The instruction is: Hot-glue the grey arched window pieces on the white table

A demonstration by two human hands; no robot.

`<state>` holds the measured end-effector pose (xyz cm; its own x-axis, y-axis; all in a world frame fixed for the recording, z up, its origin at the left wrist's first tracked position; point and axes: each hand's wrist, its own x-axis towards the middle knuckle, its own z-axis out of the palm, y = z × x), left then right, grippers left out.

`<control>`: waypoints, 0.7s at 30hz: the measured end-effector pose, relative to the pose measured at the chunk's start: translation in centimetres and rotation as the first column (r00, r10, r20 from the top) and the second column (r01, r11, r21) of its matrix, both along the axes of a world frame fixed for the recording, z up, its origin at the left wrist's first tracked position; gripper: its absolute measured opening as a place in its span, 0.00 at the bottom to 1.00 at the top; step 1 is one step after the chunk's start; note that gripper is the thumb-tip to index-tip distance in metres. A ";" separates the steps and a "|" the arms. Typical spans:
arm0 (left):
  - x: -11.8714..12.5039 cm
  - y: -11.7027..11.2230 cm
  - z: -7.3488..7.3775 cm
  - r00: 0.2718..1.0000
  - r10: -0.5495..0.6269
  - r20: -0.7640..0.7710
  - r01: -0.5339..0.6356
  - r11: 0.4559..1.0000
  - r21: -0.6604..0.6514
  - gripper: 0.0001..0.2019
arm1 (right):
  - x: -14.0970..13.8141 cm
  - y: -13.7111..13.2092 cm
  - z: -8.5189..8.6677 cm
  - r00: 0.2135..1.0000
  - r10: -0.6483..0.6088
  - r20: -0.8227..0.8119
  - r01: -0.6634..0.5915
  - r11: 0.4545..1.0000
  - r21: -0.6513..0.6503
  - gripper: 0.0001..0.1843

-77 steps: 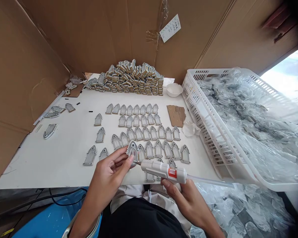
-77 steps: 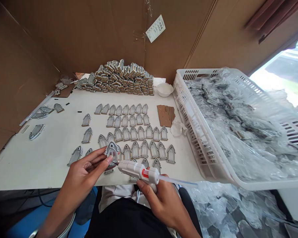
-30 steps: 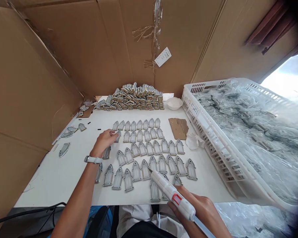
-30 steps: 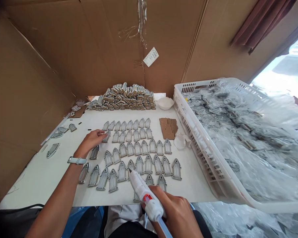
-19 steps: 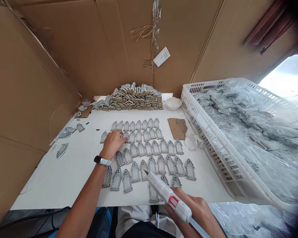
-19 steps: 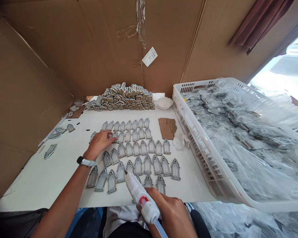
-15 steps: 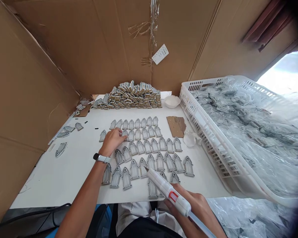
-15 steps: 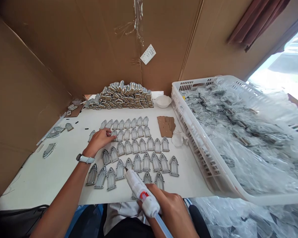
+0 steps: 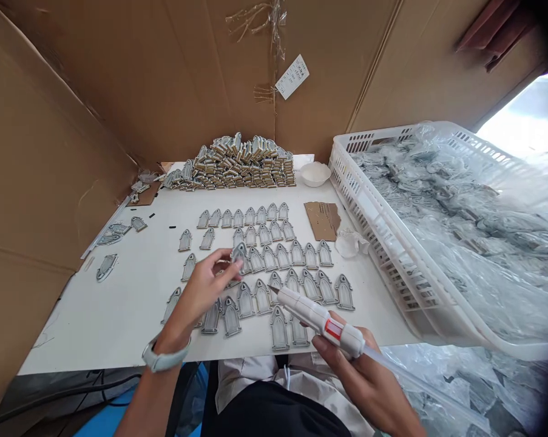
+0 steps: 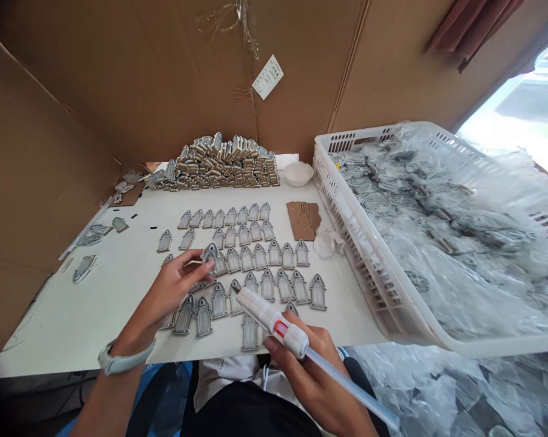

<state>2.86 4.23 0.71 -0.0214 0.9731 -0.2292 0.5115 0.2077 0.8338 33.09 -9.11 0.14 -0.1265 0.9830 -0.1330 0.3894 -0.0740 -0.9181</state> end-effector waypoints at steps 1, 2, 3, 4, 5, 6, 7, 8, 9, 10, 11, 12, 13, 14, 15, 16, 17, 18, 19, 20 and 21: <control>0.5 -1.5 0.3 0.998 -0.012 0.064 0.013 1.000 -0.019 0.31 | 0.1 0.0 -0.2 1.000 0.001 0.011 -0.001 1.000 -0.009 0.39; 1.0 -2.9 0.6 0.987 0.002 0.161 0.006 0.999 -0.047 0.30 | 0.0 0.0 -0.3 1.000 0.013 0.018 -0.013 1.000 -0.015 0.39; 1.5 -4.0 0.8 0.971 0.019 0.237 -0.001 0.997 -0.077 0.29 | 0.0 0.0 -0.5 0.999 0.033 0.021 -0.033 0.999 -0.018 0.39; 2.0 -5.0 1.0 0.954 0.033 0.297 -0.001 0.994 -0.109 0.27 | -0.2 -0.1 -0.8 0.999 0.044 0.020 -0.043 0.999 -0.024 0.39; 2.4 -5.8 1.2 0.936 0.041 0.348 0.006 0.991 -0.134 0.26 | -0.4 -0.2 -1.1 0.999 0.037 0.015 -0.036 0.999 -0.039 0.38; 2.8 -6.4 1.3 0.922 0.042 0.384 0.018 0.988 -0.151 0.25 | -0.6 -0.4 -1.4 1.000 0.020 0.008 -0.019 0.998 -0.060 0.38; 3.0 -6.9 1.4 0.910 0.040 0.413 0.029 0.987 -0.160 0.25 | -0.9 -0.6 -1.7 1.000 -0.001 -0.003 0.001 0.996 -0.084 0.37; 3.2 -7.3 1.4 0.899 0.039 0.436 0.037 0.986 -0.165 0.24 | -1.1 -0.8 -1.9 1.000 -0.024 -0.018 0.022 0.994 -0.107 0.37; 3.4 -7.6 1.4 0.890 0.044 0.453 0.037 0.985 -0.168 0.24 | -1.3 -1.0 -2.2 0.999 -0.044 -0.032 0.039 0.991 -0.127 0.37; 3.4 -7.8 1.3 0.884 0.053 0.465 0.031 0.985 -0.172 0.24 | -1.4 -1.1 -2.3 0.998 -0.054 -0.044 0.047 0.988 -0.144 0.37; 3.5 -8.1 1.3 0.880 0.065 0.471 0.022 0.984 -0.177 0.24 | -1.6 -1.2 -2.3 0.997 -0.053 -0.053 0.044 0.986 -0.158 0.37; 3.4 -8.3 1.2 0.877 0.076 0.475 0.014 0.983 -0.184 0.25 | -1.6 -1.2 -2.4 0.997 -0.045 -0.060 0.034 0.985 -0.170 0.37; 3.4 -8.5 1.2 0.875 0.084 0.476 0.008 0.982 -0.188 0.25 | -1.7 -1.2 -2.3 0.998 -0.031 -0.063 0.019 0.983 -0.181 0.37; 3.3 -8.6 1.1 0.874 0.090 0.477 0.002 0.982 -0.189 0.25 | -1.7 -1.1 -2.4 0.998 -0.013 -0.063 0.001 0.983 -0.186 0.37; 3.2 -8.8 1.1 0.875 0.094 0.476 -0.003 0.982 -0.189 0.25 | -1.7 -1.1 -2.4 0.998 0.005 -0.062 -0.016 0.983 -0.181 0.36; 3.1 -8.9 1.0 0.875 0.095 0.474 -0.005 0.982 -0.188 0.25 | -1.6 -1.1 -2.6 0.998 0.015 -0.058 -0.025 0.985 -0.171 0.36; 3.0 -9.0 1.0 0.877 0.095 0.471 -0.006 0.982 -0.188 0.25 | -1.6 -1.1 -2.8 0.999 0.016 -0.052 -0.024 0.987 -0.159 0.34; 3.0 -9.1 1.0 0.878 0.094 0.469 -0.005 0.982 -0.188 0.25 | -1.5 -1.2 -3.1 0.999 0.012 -0.044 -0.018 0.989 -0.149 0.33; 2.9 -9.1 1.0 0.879 0.093 0.468 -0.005 0.982 -0.187 0.25 | -1.5 -1.3 -3.5 0.999 0.007 -0.035 -0.012 0.990 -0.143 0.33; 2.9 -9.1 1.0 0.879 0.091 0.468 -0.003 0.982 -0.187 0.26 | -1.4 -1.5 -3.8 1.000 0.002 -0.028 -0.006 0.990 -0.142 0.32; 2.9 -9.1 1.0 0.879 0.091 0.467 -0.003 0.983 -0.186 0.26 | -1.4 -1.7 -4.2 1.000 -0.004 -0.022 0.001 0.989 -0.146 0.33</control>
<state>5.80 -4.84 1.72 0.0878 0.9171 -0.3888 0.0524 0.3855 0.9212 31.70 -10.80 -4.04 -0.1286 0.9536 -0.2721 0.3690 -0.2087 -0.9057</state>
